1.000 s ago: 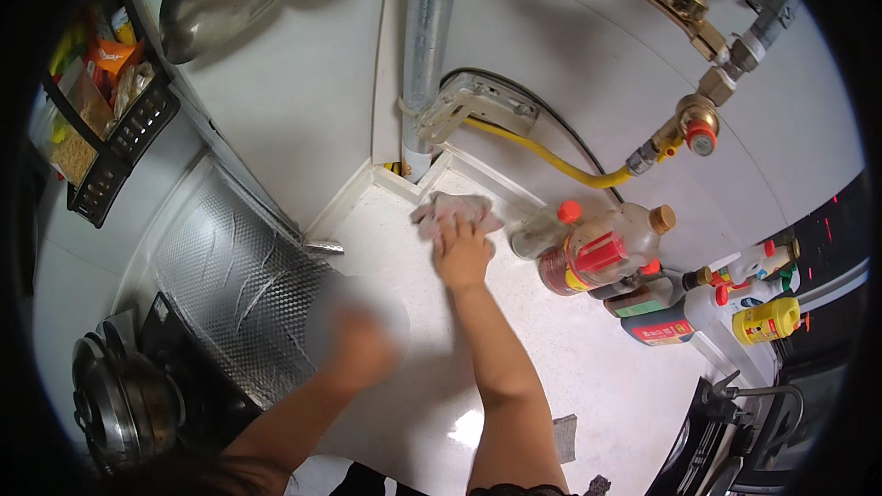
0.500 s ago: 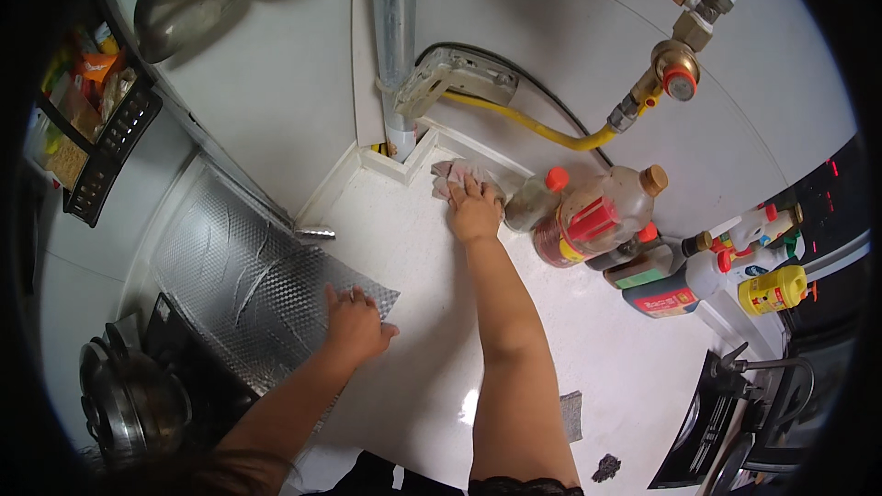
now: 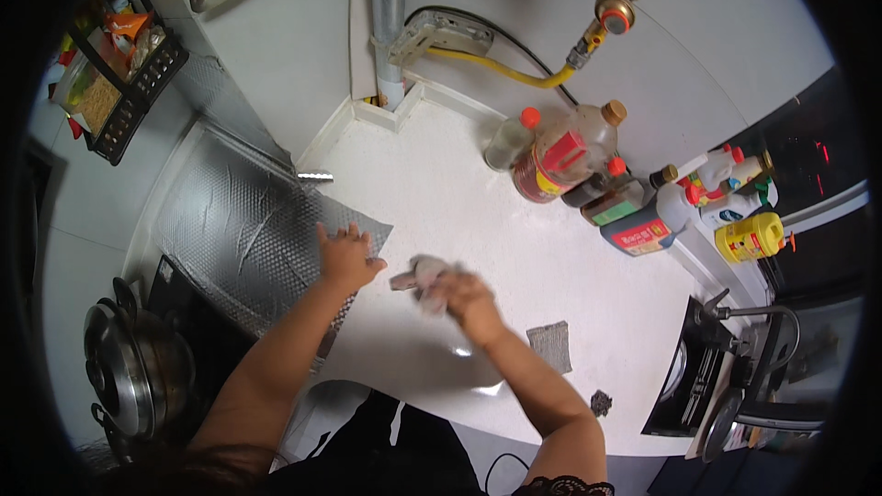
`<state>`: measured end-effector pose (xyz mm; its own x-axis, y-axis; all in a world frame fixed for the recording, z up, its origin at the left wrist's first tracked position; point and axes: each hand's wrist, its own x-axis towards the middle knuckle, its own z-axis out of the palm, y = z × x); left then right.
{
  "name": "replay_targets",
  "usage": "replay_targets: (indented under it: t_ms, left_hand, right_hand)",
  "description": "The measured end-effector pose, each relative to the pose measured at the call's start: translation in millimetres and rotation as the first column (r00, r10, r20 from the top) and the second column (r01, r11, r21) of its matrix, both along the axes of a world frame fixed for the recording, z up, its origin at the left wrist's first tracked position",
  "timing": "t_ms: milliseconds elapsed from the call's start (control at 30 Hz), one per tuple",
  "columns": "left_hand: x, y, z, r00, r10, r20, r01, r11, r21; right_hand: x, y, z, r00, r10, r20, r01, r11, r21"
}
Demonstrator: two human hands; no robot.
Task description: The person washes a metal pot in the sink using a sponge and running water, then wipes the countertop with a cloth and steel wool. They move several bottles on the counter, wipe the area around the sink, and place a pot lid on a pot on the stove.
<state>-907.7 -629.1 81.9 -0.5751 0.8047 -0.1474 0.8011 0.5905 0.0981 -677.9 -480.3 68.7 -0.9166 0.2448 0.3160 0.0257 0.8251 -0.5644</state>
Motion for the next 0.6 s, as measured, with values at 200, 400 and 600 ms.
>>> replay_targets:
  t_ms: [200, 400, 600]
  left_hand:
    - [31, -49, 12, 0.913, 0.022, 0.407, -0.271, 0.778, 0.567]
    - [103, -114, -3, 0.484, 0.000, 0.875, -0.716, 0.575, 0.396]
    - [146, -160, -18, 0.323, -0.040, 0.945, -0.785, 0.547, 0.291]
  right_hand:
    - [6, 99, -26, 0.808, -0.580, 0.099, 0.539, 0.797, 0.273]
    - [-19, -28, -32, 0.923, -0.382, -0.032, 0.373, 0.876, 0.306]
    - [52, -147, -5, 0.997, -0.015, 0.077, 0.008, 0.996, 0.091]
